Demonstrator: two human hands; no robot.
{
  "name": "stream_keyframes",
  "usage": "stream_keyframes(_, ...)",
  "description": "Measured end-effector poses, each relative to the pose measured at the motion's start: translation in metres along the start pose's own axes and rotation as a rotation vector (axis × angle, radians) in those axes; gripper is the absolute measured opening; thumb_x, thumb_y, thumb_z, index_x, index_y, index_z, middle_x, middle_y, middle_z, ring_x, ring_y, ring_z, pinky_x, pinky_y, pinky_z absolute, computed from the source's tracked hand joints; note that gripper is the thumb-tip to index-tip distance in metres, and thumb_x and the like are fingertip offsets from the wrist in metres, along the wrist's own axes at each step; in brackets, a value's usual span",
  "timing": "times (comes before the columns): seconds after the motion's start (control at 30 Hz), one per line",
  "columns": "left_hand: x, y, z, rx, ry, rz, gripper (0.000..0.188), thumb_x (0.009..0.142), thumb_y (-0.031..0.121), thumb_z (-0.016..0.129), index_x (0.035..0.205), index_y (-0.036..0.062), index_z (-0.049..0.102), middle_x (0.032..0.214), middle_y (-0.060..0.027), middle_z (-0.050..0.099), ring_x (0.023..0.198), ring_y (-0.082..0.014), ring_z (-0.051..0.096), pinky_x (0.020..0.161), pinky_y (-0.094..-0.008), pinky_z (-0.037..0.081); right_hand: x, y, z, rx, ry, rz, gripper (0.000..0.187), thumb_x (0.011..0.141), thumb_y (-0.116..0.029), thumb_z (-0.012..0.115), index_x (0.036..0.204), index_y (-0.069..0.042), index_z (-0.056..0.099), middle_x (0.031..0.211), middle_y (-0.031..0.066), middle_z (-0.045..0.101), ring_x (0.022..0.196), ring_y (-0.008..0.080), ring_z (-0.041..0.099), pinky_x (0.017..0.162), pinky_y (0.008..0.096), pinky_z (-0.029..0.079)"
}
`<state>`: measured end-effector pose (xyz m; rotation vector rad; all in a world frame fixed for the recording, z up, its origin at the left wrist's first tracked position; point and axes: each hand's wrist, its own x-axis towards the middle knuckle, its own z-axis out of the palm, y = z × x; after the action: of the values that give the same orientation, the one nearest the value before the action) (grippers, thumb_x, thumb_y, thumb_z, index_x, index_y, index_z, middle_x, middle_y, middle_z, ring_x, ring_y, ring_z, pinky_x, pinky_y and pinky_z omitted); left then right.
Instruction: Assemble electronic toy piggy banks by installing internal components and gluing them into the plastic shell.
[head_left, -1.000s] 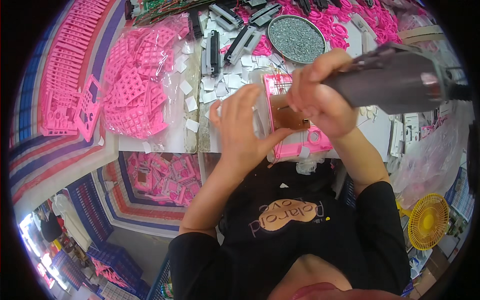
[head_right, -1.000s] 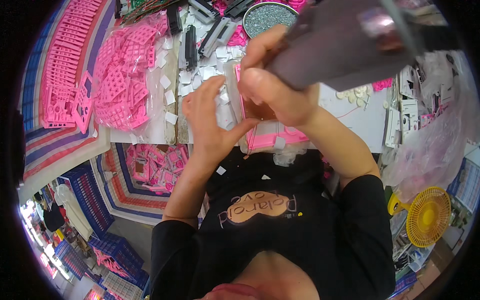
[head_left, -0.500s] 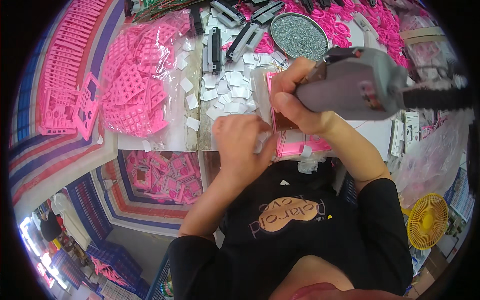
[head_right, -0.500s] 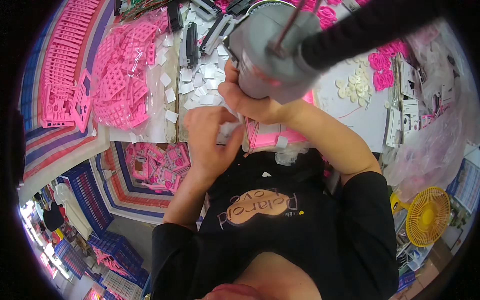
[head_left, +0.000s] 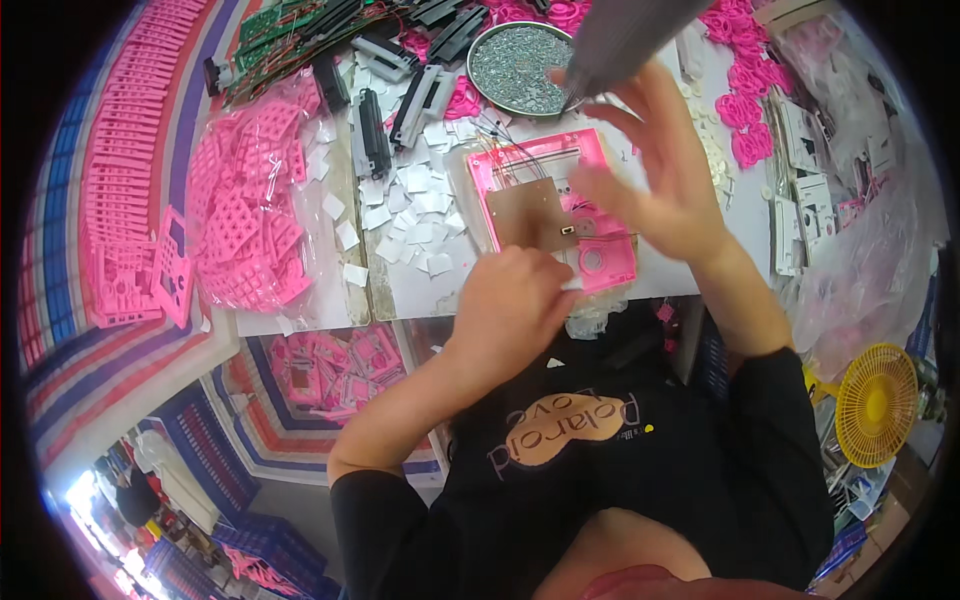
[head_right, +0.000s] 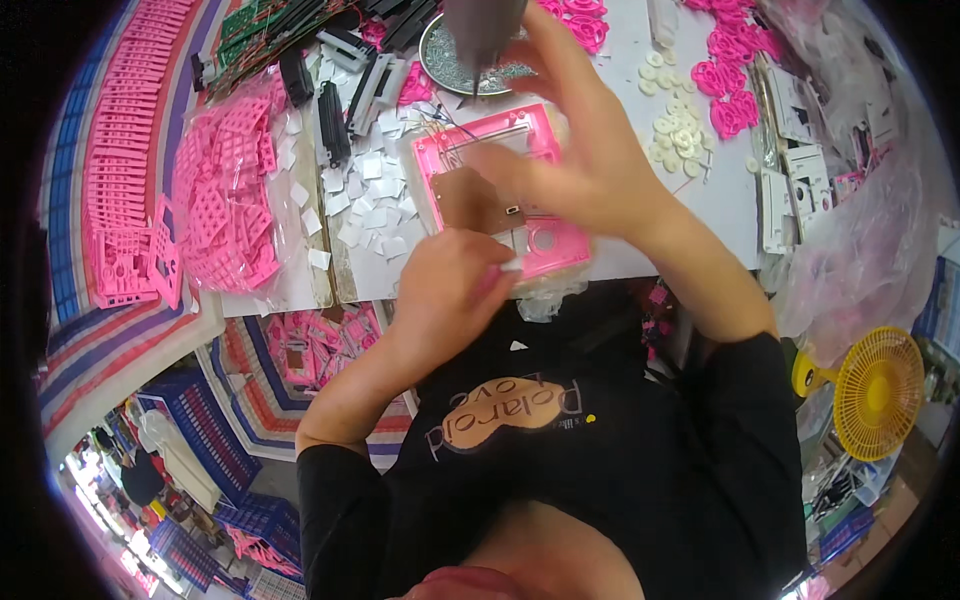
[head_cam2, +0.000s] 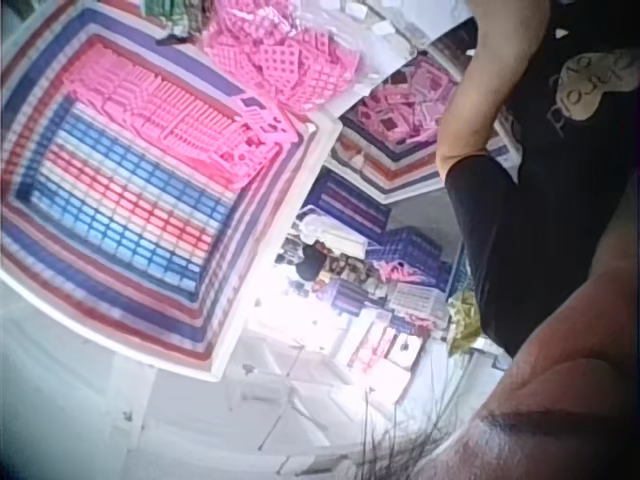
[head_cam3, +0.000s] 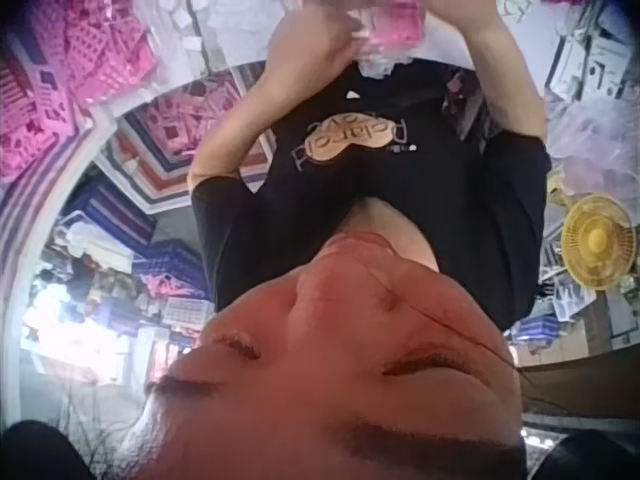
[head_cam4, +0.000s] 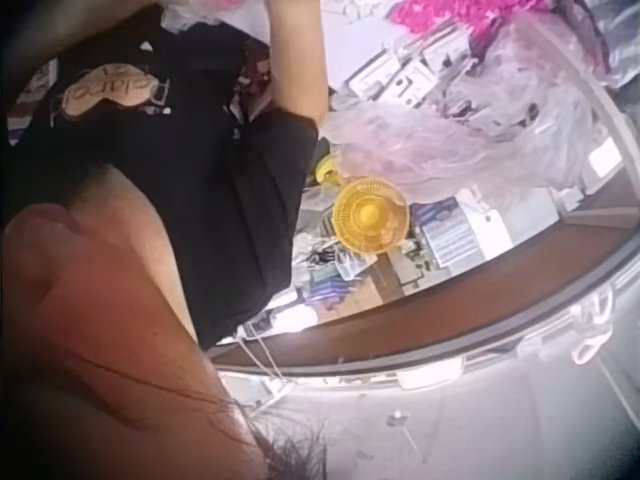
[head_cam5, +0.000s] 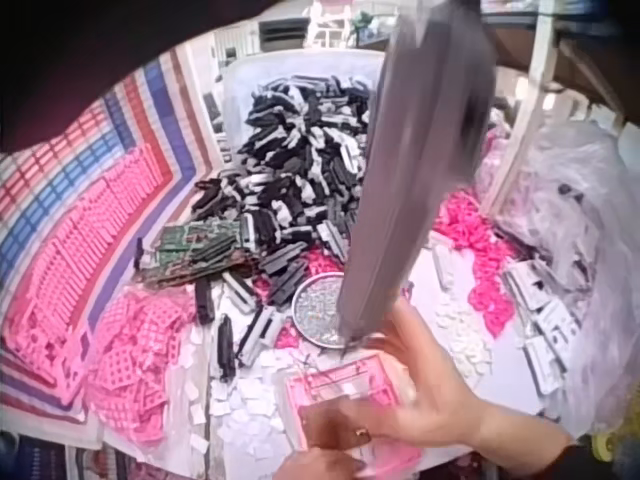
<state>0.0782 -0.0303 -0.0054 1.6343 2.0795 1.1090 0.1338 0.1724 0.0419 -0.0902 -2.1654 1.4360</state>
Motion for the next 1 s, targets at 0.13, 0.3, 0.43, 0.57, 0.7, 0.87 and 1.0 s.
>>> stream_keyframes(0.13,0.002,0.0,-0.011,-0.369,0.062,-0.389,0.006,0.089,0.005,0.072,0.09,-0.0006,0.071,0.077,-0.0024,0.066,0.064,-0.0104,0.057,0.058,-0.0237,0.043,-0.063,0.0,0.002,-0.161,-0.239,0.204,0.046,0.077,-0.012,0.076,0.122,-0.01,0.066,0.107,0.0129,0.06,0.105,0.0273,0.059,0.093,0.0376,0.049)
stream_keyframes(0.3,0.001,-0.006,-0.023,-0.853,-0.004,-0.727,0.011,0.093,0.006,0.069,0.099,-0.0039,0.072,0.084,-0.0002,0.069,0.069,-0.0034,0.055,0.061,-0.0204,0.044,-0.063,0.013,0.01,-0.163,-0.283,0.158,0.019,0.08,-0.006,0.075,0.098,-0.006,0.072,0.097,0.0087,0.053,0.094,0.0222,0.056,0.078,0.0317,0.048)
stream_keyframes(0.43,-0.007,-0.011,-0.015,-0.769,0.024,-0.657,0.013,0.092,0.007,0.07,0.103,-0.0006,0.073,0.081,-0.0039,0.07,0.069,-0.0056,0.061,0.059,-0.0233,0.048,-0.059,0.013,0.012,-0.161,-0.285,0.14,0.016,0.079,-0.007,0.077,0.095,-0.006,0.073,0.094,0.0079,0.053,0.092,0.0223,0.055,0.076,0.0322,0.047)
stream_keyframes(0.57,-0.002,-0.004,-0.012,-0.293,0.06,-0.394,0.012,0.088,0.005,0.071,0.098,0.0009,0.069,0.081,-0.0074,0.067,0.066,-0.0154,0.063,0.059,-0.0277,0.049,-0.059,0.017,0.014,-0.211,-0.26,0.12,0.012,0.079,-0.011,0.076,0.09,-0.007,0.073,0.088,0.008,0.057,0.091,0.0243,0.057,0.079,0.0356,0.046)
stream_keyframes(0.7,0.0,-0.002,0.001,0.078,0.169,-0.135,0.012,0.083,0.003,0.071,0.092,0.0029,0.064,0.081,-0.0102,0.064,0.067,-0.0241,0.064,0.058,-0.033,0.05,-0.058,0.013,0.017,-0.275,-0.239,0.109,0.011,0.081,-0.017,0.074,0.085,-0.007,0.073,0.079,0.0084,0.064,0.092,0.0269,0.059,0.087,0.042,0.045)
stream_keyframes(0.87,0.007,-0.003,0.006,0.191,0.145,-0.118,0.012,0.082,0.002,0.07,0.091,0.0034,0.062,0.082,-0.0111,0.064,0.067,-0.0271,0.063,0.058,-0.0356,0.049,-0.06,0.014,0.019,-0.325,-0.211,0.113,0.012,0.081,-0.018,0.074,0.084,-0.007,0.073,0.078,0.009,0.064,0.092,0.027,0.059,0.091,0.0433,0.042)
stream_keyframes(1.0,0.01,-0.008,-0.005,-0.092,0.069,-0.279,0.008,0.085,0.001,0.067,0.093,0.0009,0.065,0.078,-0.0068,0.064,0.061,-0.0159,0.059,0.057,-0.0302,0.047,-0.059,0.016,0.018,-0.261,-0.192,0.14,0.012,0.081,-0.019,0.073,0.084,-0.006,0.073,0.077,0.0086,0.064,0.091,0.0265,0.059,0.092,0.0419,0.041)
